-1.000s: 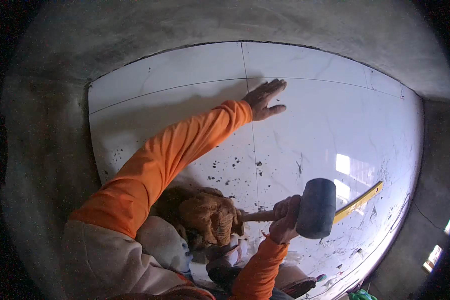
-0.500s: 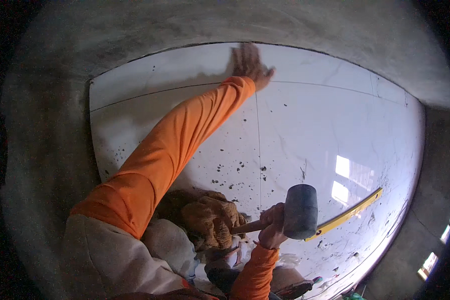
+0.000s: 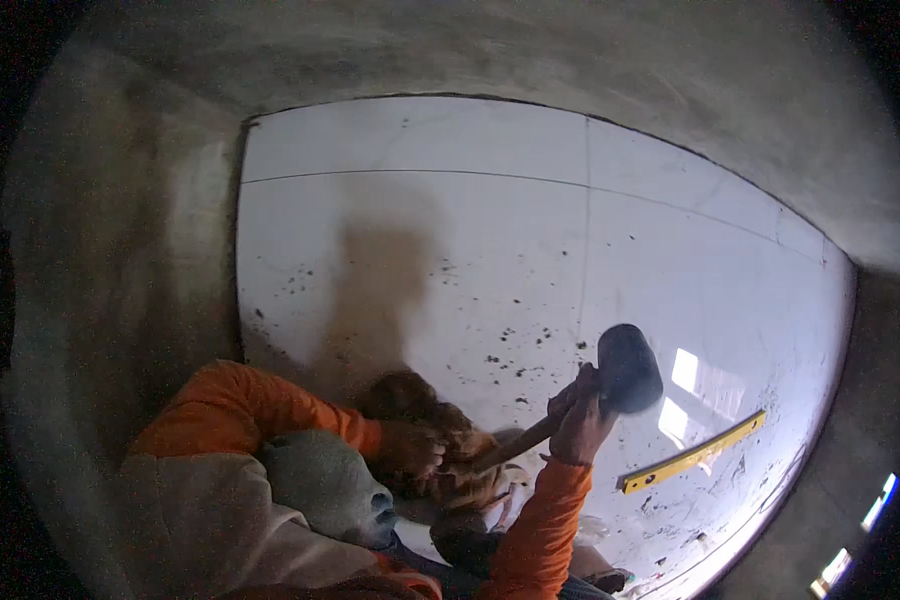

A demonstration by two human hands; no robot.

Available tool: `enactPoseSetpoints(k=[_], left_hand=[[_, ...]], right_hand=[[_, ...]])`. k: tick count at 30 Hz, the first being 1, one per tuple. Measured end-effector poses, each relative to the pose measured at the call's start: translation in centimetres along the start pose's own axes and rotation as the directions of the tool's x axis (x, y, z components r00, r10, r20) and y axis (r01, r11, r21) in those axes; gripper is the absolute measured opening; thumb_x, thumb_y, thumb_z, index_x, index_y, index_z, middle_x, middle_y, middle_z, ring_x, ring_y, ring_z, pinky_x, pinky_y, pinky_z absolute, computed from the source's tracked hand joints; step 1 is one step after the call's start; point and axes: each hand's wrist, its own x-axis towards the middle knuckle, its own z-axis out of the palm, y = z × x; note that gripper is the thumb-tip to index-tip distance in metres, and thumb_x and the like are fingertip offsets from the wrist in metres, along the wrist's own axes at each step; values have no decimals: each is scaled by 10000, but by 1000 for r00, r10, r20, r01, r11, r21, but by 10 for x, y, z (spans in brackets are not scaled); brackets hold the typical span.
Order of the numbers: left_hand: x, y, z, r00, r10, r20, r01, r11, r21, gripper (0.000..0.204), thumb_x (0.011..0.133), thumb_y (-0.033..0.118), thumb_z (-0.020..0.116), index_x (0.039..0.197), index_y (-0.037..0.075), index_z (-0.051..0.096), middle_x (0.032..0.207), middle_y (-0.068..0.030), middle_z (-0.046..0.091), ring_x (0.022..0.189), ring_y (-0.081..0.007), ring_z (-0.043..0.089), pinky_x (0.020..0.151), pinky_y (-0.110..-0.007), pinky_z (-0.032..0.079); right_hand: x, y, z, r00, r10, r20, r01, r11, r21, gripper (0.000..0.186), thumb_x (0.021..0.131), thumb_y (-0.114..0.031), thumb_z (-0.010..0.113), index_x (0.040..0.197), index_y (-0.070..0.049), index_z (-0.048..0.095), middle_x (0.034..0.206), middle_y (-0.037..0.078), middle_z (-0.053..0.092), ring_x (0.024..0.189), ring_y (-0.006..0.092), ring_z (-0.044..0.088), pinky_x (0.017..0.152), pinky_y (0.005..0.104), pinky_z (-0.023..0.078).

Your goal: The person places a rectangular tile against a corner wall, applies pressure by hand and with a rubber mallet, and wipes the tile surface with a cloth.

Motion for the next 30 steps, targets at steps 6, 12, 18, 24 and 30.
enactPoseSetpoints(k=[6, 12, 18, 24, 30], left_hand=[[5, -72, -85, 887, -416, -199, 234, 778, -583, 373, 750, 294, 686, 988, 32, 571, 1015, -141, 567, 953, -305, 530, 816, -404, 422], [-127, -266, -252, 252, -587, -770, 966, 107, 235, 599, 821, 437, 526, 1272, 57, 419, 1354, -174, 399, 1258, -375, 340, 1039, -523, 237], [-92, -271, -262, 26, -829, -558, 948, -156, 276, 678, 882, 544, 358, 1436, 187, 200, 1509, -108, 97, 1394, -306, 26, 1082, -564, 16], [-98, -278, -263, -126, -826, -549, 911, -315, 265, 695, 879, 597, 316, 1454, 257, 123, 1520, -67, 66, 1398, -290, -25, 1070, -587, -13], [-111, -285, -269, -78, -768, -636, 917, -305, 256, 683, 869, 580, 345, 1442, 243, 188, 1513, -67, 107, 1394, -303, 16, 1059, -613, -11]], right_hand=[[14, -46, 72, 932, 2, 363, 90, 967, -237, 287, 890, -288, 517, 913, -9, 581, 556, -16, 420, 409, 75, 389, 368, 230, 326], [9, -105, 170, 777, -381, 501, 381, 918, 109, 518, 927, -463, 449, 1074, 27, 530, 584, -24, 450, 456, 52, 407, 400, 204, 337], [93, 62, 194, 916, -188, 355, 402, 443, -801, 509, 936, -426, 394, 820, 37, 570, 801, 242, 619, 764, 429, 592, 684, 451, 478], [45, 54, 209, 850, -348, 395, 516, 698, -496, 495, 940, -436, 372, 846, 25, 527, 700, 275, 576, 702, 488, 552, 604, 500, 434], [35, 40, 236, 871, -225, 436, 452, 716, -533, 531, 946, -441, 331, 807, 41, 506, 730, 313, 560, 749, 507, 541, 658, 528, 430]])
